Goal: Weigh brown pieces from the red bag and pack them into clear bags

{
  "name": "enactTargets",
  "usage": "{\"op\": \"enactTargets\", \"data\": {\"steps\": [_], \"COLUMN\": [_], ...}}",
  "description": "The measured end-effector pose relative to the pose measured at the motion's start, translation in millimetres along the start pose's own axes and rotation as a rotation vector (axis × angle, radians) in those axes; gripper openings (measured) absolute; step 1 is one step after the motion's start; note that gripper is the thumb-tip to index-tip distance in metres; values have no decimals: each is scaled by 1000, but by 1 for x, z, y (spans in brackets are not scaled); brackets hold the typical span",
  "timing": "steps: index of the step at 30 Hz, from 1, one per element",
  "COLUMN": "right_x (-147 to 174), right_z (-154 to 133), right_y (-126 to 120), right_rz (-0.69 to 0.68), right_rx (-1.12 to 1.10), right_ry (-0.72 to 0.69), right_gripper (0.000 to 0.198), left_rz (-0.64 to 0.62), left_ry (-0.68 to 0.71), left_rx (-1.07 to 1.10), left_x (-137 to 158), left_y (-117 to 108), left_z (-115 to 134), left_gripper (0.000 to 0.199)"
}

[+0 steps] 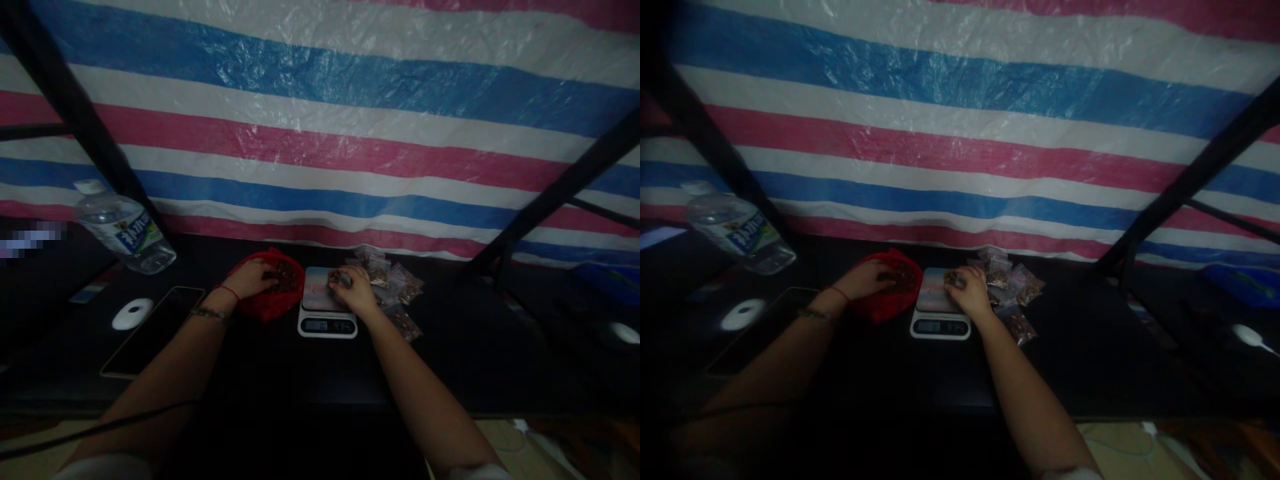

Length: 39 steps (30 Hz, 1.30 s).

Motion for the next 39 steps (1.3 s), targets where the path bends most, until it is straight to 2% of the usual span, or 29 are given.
{"op": "enactTargets", "data": {"steps": [6,15,25,33,36,39], "right_x": [-2,0,0,1,2,3], "right_z": [-1,5,3,0,-3,-6], "right_y": [-3,0,3,9,9,9], "right_rz": [9,21,5,-15,-33,-51], "right_rx": [-65,-18,-11,-31,-48,-57], "right_ry": [12,47,39,-29,-26,-25], "right_gripper": [31,33,36,35,33,33], "left_rz": [-50,-51,-216,-190,-180,-113], "left_ry": [17,-61,-93,-174,-216,-164], "left_rx": [-80,-136,-168,-225,-166,-56], "left_x": [1,-7,-16,-17,-14,-16], "left_y": [0,-5,-11,-24,-32,-43], "left_z": [-1,-1,11,7,21,57], "left_gripper": [29,29,30,30,30,30]}}
Point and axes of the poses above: each hand's wrist, its own x-axis away from the middle knuckle, its own y-axis out of the palm, z = x × y, the point moved 4 cm from there along -x, towards the middle knuckle
